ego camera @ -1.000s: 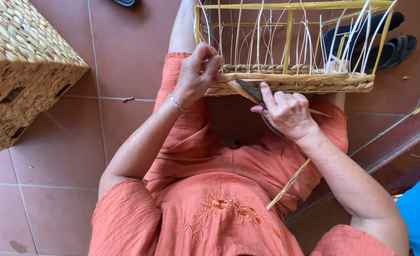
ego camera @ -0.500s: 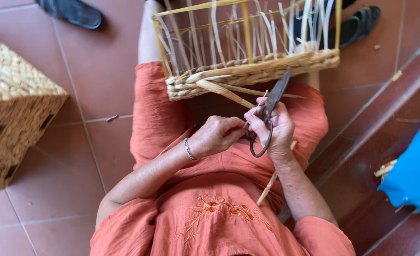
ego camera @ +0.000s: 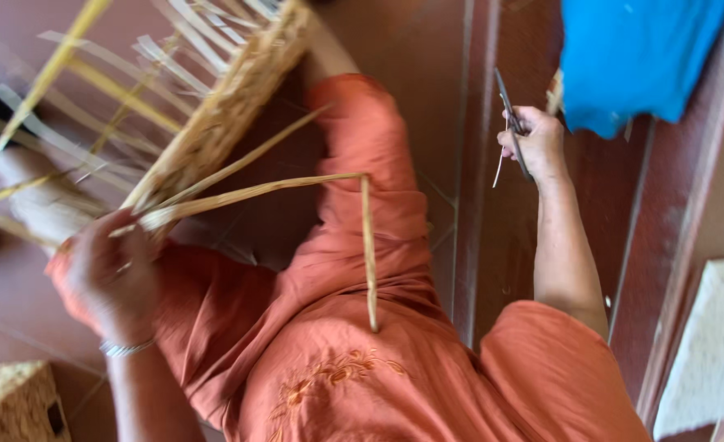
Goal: The person weaves a basket by hand, interlacing thin strips of dried plant material through a rectangular frame. They repeatedly pull and tuck the strips to form a tight woven pattern along the basket's edge.
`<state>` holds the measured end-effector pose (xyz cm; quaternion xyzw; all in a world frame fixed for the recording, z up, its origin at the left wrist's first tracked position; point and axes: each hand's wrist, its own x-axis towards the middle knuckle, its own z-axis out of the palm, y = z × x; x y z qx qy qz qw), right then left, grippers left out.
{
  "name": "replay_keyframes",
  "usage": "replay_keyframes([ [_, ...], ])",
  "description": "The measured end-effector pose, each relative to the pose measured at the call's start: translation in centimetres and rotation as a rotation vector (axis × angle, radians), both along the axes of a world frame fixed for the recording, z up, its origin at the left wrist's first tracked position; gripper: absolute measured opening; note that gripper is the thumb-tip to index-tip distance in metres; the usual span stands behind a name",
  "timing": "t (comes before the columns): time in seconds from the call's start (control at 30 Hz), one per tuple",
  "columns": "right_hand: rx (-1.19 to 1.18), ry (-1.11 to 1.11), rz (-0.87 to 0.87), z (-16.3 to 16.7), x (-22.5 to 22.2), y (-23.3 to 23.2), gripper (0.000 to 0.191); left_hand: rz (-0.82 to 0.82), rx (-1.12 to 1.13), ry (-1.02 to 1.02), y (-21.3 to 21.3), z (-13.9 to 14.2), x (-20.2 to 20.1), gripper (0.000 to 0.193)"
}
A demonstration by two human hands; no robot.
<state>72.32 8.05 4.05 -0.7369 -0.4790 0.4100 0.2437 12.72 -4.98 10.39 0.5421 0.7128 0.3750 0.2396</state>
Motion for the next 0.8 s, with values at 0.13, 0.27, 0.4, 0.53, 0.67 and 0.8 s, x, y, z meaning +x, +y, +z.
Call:
replay_keyframes([
  [0.13, -0.081, -0.359, -0.052, -2.6, 5.0, -6.1, 0.031, 0.098, -0.013, -0.153, -0.8, -2.3, -2.9, 0.024],
  [0.27, -0.067, -0.654, 0.079, -3.4, 5.7, -8.6, 0.047, 0.065, -0.064, -0.113, -0.1, -3.2, -4.1, 0.033],
  [0.4, -0.006, -0.714, 0.145, -4.1, 6.1, -8.7, 0.062, 0.096, -0.073, -0.455, 0.6, -2.6, -4.5, 0.045],
  [0.53, -0.065, -0.776, 0.293, -4.7, 7.2, -8.2, 0.07, 0.192, -0.197, -0.387, 0.7, -1.9, -5.1, 0.039],
  [0.67, -0.025, -1.075, 0.511, -4.8, 5.5, -4.2, 0.073, 0.253, -0.227, -0.453, 1.9, -3.2, -6.1, 0.028],
  [0.8, 0.394, -0.594, 0.455, -2.1, -3.5, 1.0, 0.026, 0.248, -0.196, -0.374, 3.3, -6.1, -6.5, 0.014],
])
